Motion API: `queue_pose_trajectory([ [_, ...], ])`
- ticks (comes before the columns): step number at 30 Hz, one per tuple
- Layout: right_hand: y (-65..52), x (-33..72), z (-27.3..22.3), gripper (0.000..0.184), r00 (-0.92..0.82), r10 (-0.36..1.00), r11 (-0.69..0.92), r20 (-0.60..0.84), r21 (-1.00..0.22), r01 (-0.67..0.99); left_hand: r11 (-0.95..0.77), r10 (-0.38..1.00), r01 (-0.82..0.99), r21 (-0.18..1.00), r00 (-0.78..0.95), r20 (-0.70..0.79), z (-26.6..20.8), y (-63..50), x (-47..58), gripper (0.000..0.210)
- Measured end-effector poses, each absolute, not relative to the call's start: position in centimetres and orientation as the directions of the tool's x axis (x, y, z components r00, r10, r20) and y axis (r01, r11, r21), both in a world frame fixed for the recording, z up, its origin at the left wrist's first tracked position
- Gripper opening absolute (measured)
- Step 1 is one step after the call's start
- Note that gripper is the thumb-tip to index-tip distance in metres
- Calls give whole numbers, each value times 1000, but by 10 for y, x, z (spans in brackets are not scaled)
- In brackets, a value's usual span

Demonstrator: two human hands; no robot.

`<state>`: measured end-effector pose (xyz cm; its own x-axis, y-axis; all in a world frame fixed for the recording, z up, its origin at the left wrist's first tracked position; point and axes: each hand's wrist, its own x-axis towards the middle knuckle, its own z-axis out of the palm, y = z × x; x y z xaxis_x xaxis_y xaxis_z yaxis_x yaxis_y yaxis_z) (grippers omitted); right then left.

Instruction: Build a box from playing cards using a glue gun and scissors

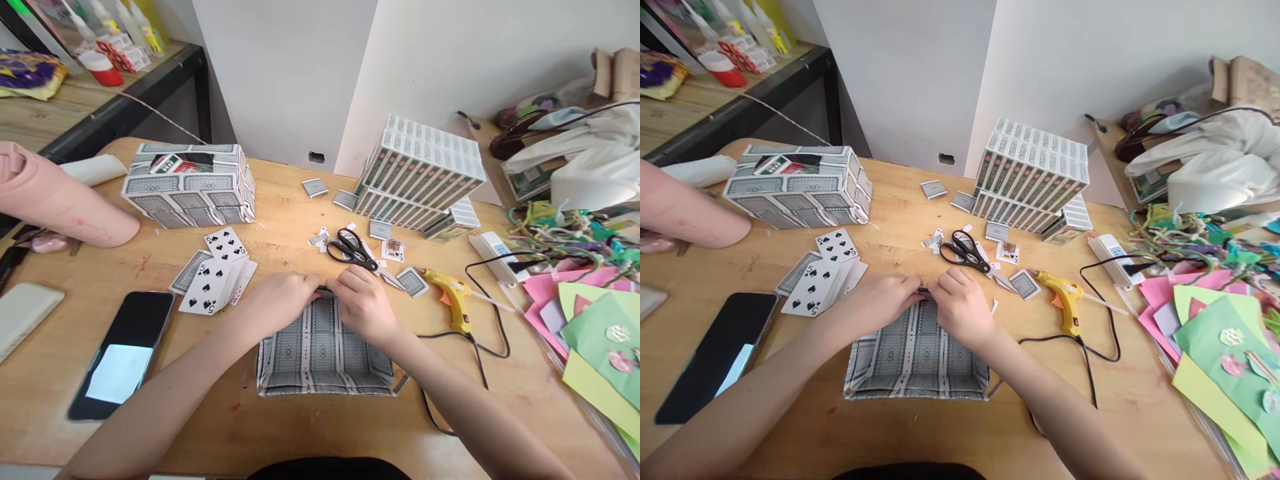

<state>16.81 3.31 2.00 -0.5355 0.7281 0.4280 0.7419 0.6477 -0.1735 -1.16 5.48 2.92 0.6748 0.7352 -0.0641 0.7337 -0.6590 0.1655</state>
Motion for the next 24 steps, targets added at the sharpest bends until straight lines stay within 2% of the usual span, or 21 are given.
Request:
queue_pose_trajectory([
  [7,35,170,19,26,-553,716,665,427,-177,725,-663,737,737,131,673,-55,24,55,-10,22],
  [11,33,175,20,24,-496,753,643,432,-325,694,-655,739,738,162,670,-67,26,55,-11,23],
  [15,29,178,22,22,-381,834,544,399,-472,694,-646,736,729,224,674,-71,32,55,-11,25],
  [19,26,177,21,25,-322,862,490,392,-479,729,-683,708,681,262,706,9,33,53,-9,30],
  [24,26,175,16,26,-319,861,488,395,-470,735,-700,691,676,230,723,-20,28,50,-7,22],
])
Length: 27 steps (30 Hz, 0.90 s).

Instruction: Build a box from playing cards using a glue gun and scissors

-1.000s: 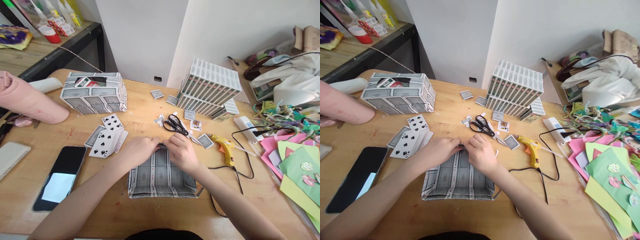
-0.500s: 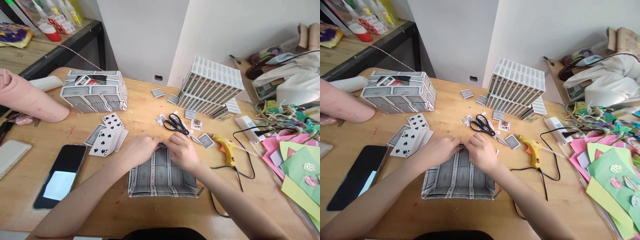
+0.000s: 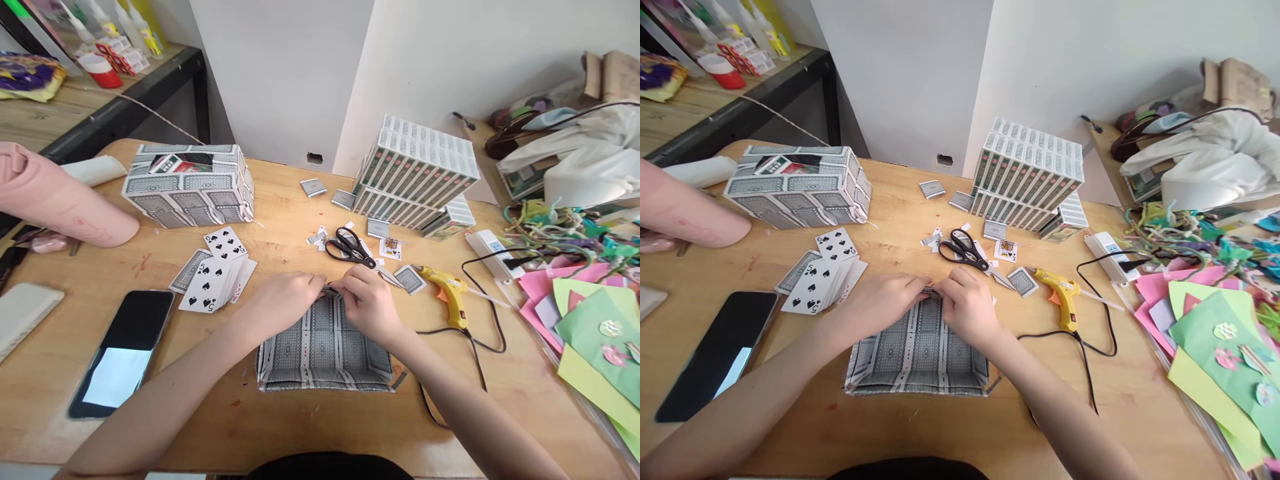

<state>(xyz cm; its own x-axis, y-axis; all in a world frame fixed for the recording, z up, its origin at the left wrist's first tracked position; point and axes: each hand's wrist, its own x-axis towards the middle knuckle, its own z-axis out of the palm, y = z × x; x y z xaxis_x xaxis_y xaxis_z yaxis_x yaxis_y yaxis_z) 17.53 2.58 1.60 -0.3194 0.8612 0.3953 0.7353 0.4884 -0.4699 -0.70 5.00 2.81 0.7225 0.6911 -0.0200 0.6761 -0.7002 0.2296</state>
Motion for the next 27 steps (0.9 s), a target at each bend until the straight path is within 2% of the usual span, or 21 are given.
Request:
queue_pose_trajectory([
  [4,26,175,15,28,-374,840,521,392,-392,758,-694,697,688,214,716,-42,29,50,-6,17],
  [10,24,174,21,28,-503,768,614,396,-235,753,-689,700,700,188,710,-76,33,51,-2,21],
  [12,23,176,21,26,-511,776,615,369,-262,744,-663,710,702,261,700,-80,33,53,-4,23],
  [16,22,180,17,25,-464,818,574,341,-419,703,-562,748,714,418,654,-112,37,59,-14,35],
  [19,22,182,14,21,-453,822,570,346,-476,670,-517,750,708,480,645,-144,42,65,-22,30],
  [23,24,182,11,17,-461,828,561,319,-477,677,-489,729,670,559,665,-159,42,68,-27,31],
  [27,28,183,8,21,-474,840,543,265,-424,725,-480,729,664,574,666,-160,40,67,-26,31],
])
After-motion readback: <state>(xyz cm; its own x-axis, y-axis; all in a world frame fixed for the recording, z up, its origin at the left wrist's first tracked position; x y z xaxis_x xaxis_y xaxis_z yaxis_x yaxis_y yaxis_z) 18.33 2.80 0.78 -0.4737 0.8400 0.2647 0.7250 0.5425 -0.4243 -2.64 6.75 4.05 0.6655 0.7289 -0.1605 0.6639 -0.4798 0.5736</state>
